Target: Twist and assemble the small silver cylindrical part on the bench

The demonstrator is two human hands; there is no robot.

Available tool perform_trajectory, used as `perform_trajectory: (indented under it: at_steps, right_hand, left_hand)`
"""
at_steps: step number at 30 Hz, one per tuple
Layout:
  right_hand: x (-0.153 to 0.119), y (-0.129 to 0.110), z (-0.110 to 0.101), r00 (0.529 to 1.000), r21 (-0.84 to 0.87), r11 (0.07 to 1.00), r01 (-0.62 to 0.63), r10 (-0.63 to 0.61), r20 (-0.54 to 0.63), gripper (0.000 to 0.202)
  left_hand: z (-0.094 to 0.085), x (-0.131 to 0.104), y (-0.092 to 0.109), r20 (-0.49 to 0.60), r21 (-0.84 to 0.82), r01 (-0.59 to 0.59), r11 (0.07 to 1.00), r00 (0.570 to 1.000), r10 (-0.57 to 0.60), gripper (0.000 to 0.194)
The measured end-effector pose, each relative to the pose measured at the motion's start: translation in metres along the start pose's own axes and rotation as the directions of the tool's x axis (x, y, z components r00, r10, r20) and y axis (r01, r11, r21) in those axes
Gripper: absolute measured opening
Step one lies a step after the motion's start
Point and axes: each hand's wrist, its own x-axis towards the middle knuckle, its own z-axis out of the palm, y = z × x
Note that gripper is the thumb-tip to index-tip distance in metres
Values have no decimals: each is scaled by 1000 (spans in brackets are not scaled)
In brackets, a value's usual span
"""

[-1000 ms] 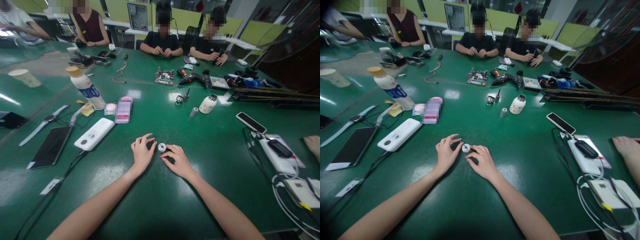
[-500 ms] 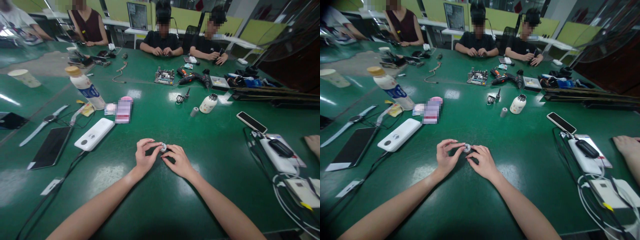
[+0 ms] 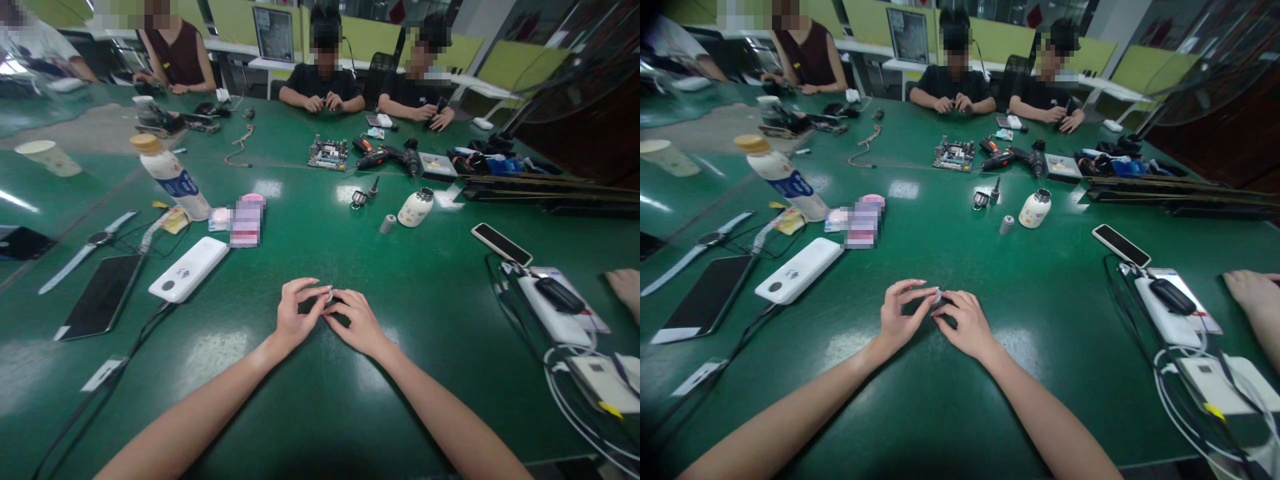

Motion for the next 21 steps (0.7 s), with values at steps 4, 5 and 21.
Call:
perform_trajectory:
  at_steps: [4, 5, 21]
  right_hand:
    - [0, 1, 0, 1000, -6, 1000, 0, 0, -1, 13]
    - [0, 1, 0, 1000, -6, 1000, 0, 0, -1, 12]
    - [-1, 1, 1, 1000, 6, 1000, -1, 1, -21, 13]
  left_hand:
    - [0, -1, -3, 30, -39, 46, 998, 999, -45, 25]
    - [0, 0, -2, 35, -51, 55, 997, 998, -53, 28]
    - [-6, 6, 5, -39, -7, 13, 1000, 999, -13, 23]
